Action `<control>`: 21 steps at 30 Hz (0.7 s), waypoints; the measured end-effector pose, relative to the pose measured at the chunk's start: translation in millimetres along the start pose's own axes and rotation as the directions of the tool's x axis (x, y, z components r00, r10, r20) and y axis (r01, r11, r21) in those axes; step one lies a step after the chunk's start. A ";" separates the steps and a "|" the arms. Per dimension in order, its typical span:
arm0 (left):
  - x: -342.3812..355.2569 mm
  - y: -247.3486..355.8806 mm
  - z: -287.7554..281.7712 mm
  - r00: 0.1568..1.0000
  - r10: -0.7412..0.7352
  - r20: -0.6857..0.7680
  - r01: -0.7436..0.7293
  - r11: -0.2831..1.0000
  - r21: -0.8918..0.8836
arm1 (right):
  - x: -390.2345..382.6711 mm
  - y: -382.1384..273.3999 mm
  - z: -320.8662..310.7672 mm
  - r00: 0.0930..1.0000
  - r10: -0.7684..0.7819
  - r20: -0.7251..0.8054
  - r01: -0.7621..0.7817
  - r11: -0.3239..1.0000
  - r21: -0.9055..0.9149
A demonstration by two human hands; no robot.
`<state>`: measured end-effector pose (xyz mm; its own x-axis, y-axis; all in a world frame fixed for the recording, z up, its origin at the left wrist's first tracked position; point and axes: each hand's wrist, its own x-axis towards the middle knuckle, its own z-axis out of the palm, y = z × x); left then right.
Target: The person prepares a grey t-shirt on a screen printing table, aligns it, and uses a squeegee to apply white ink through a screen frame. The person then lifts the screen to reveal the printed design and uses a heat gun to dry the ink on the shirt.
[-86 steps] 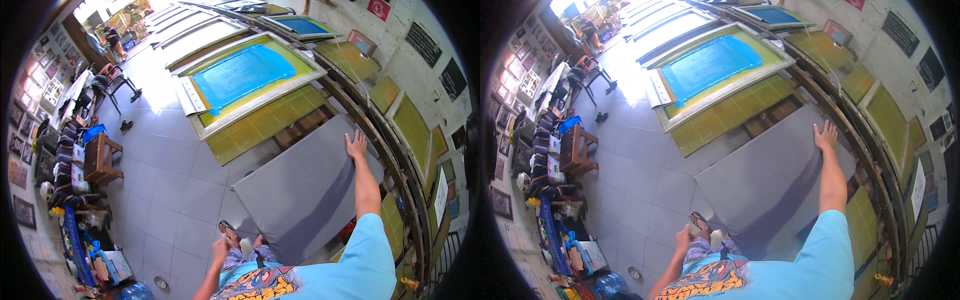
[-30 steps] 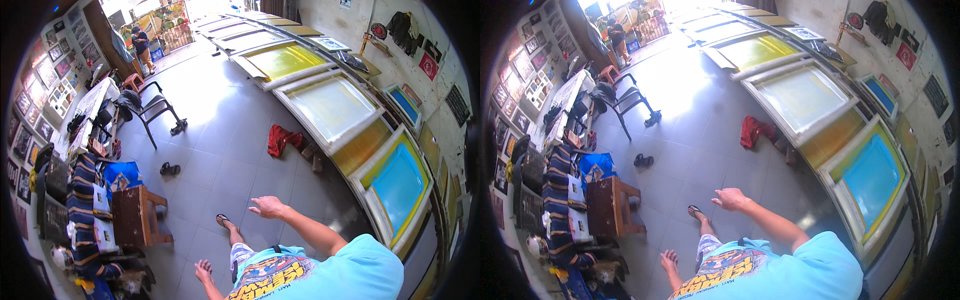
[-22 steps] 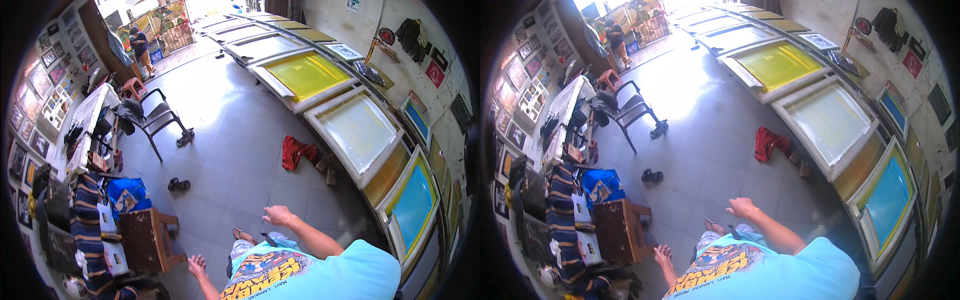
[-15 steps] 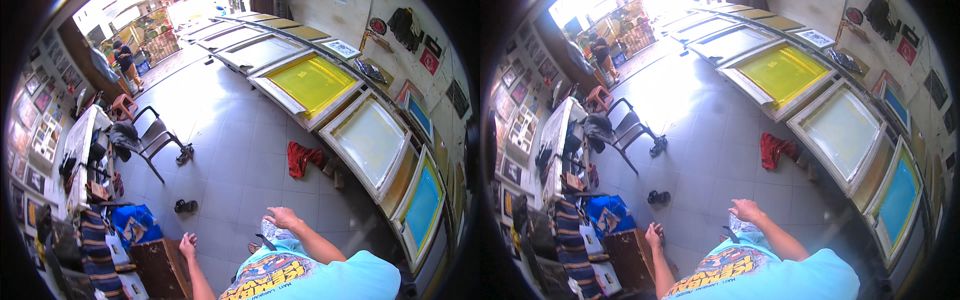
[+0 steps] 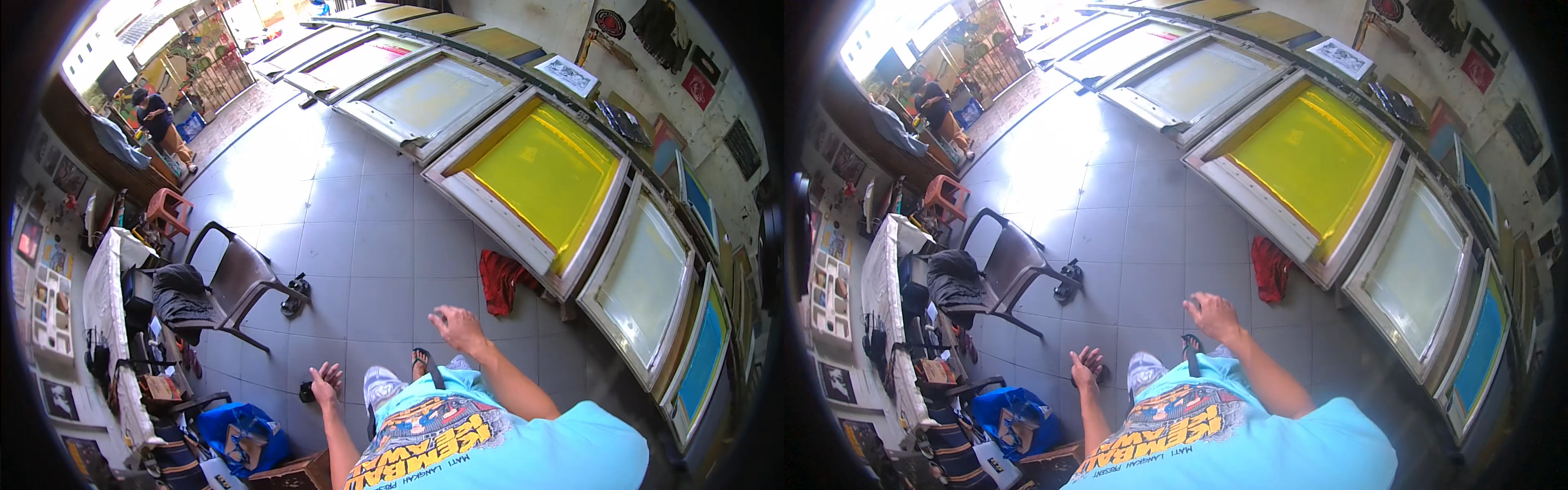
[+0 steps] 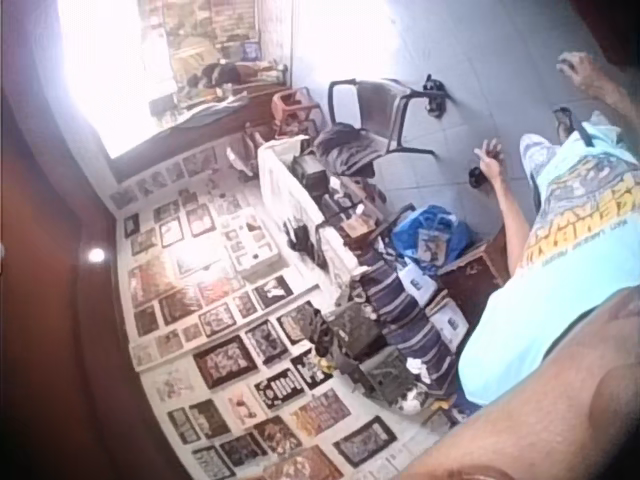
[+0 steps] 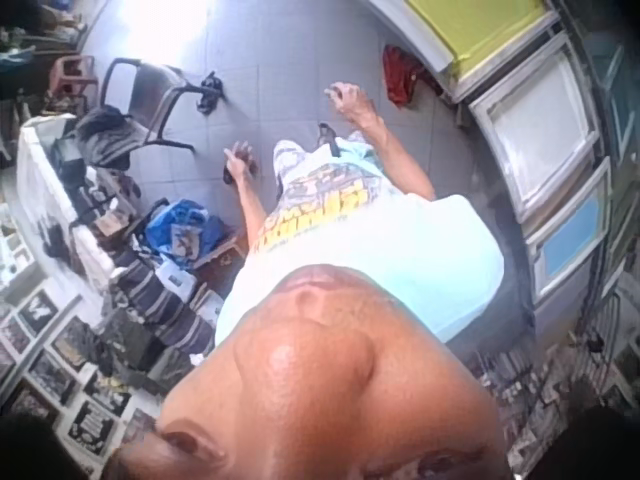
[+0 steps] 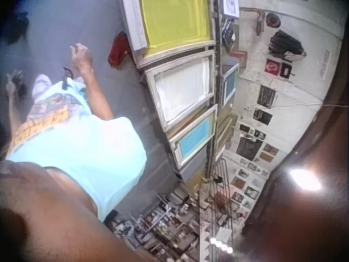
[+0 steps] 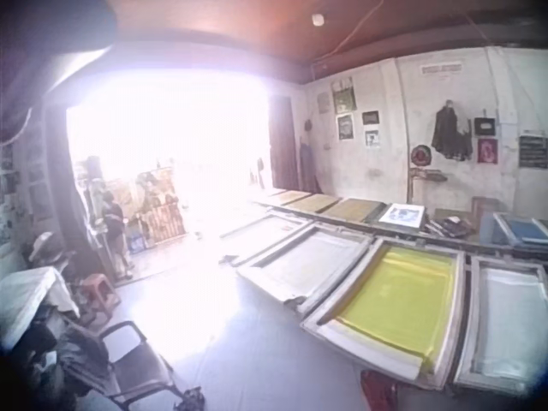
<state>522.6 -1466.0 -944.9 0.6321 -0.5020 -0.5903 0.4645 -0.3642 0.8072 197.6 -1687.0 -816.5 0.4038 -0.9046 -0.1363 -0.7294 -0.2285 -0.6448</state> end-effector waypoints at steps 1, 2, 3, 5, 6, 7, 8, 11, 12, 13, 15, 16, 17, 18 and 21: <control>21.7 11.8 -6.5 0.999 -0.019 -0.035 0.018 1.000 -0.024 | 28.6 -11.7 -2.2 0.999 -0.021 -0.026 0.021 1.000 0.017; 41.0 28.9 -1.2 0.998 -0.013 -0.058 0.013 1.000 -0.010 | 57.4 -21.6 -8.0 0.997 -0.036 -0.065 0.038 0.999 0.030; 59.6 45.3 3.6 0.997 -0.009 -0.078 0.009 1.000 0.004 | 85.5 -31.0 -14.5 0.993 -0.047 -0.106 0.052 0.998 0.041; 95.4 88.3 20.5 0.997 0.011 -0.080 -0.008 0.999 0.045 | 143.1 -51.6 -29.7 0.973 -0.019 -0.228 0.045 0.993 0.108; 124.3 104.8 31.8 0.999 0.031 -0.018 -0.030 0.997 0.064 | 170.4 -58.9 -35.9 0.957 0.001 -0.289 0.041 0.989 0.141; 156.8 123.5 39.7 0.997 0.061 0.039 -0.064 0.995 0.082 | 198.5 -65.1 -39.1 0.929 0.014 -0.370 0.066 0.977 0.202; 183.9 149.2 50.5 0.992 0.088 0.095 -0.097 0.990 0.100 | 225.2 -69.3 -41.3 0.894 0.034 -0.447 0.094 0.961 0.261; 262.5 246.3 115.6 0.961 0.170 0.216 -0.194 0.976 0.096 | 299.7 -66.8 -46.2 0.776 0.123 -0.619 0.137 0.925 0.356; 284.0 280.5 140.4 0.951 0.187 0.246 -0.212 0.974 0.079 | 320.2 -62.6 -46.5 0.730 0.155 -0.666 0.143 0.918 0.370; 304.8 313.7 165.0 0.928 0.236 0.288 -0.272 0.958 0.095 | 338.6 -55.4 -45.7 0.683 0.181 -0.707 0.134 0.921 0.365; 344.2 373.5 215.6 0.865 0.327 0.381 -0.394 0.913 0.111 | 366.3 -60.5 -53.1 0.612 0.288 -0.736 0.064 0.910 0.409; 366.0 402.1 237.7 0.839 0.367 0.403 -0.452 0.881 0.138 | 382.1 -60.3 -54.4 0.590 0.310 -0.745 0.035 0.913 0.407; 385.8 426.5 262.3 0.809 0.398 0.432 -0.504 0.848 0.162 | 394.9 -60.3 -55.5 0.559 0.282 -0.780 -0.021 0.945 0.327; 403.8 449.5 289.6 0.776 0.428 0.464 -0.556 0.811 0.181 | 407.5 -60.7 -58.3 0.530 0.252 -0.810 -0.083 0.966 0.246; 463.6 498.5 362.4 0.614 0.545 0.571 -0.729 0.669 0.145 | 438.5 -69.7 -63.4 0.498 0.416 -0.761 -0.191 0.909 0.371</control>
<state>822.4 -2164.6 -815.1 0.2866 -0.9548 0.0793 -0.2397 0.0086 0.9708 390.5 -2090.5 -783.6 -0.5224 -0.8193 0.2364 -0.5351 0.0990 -0.8390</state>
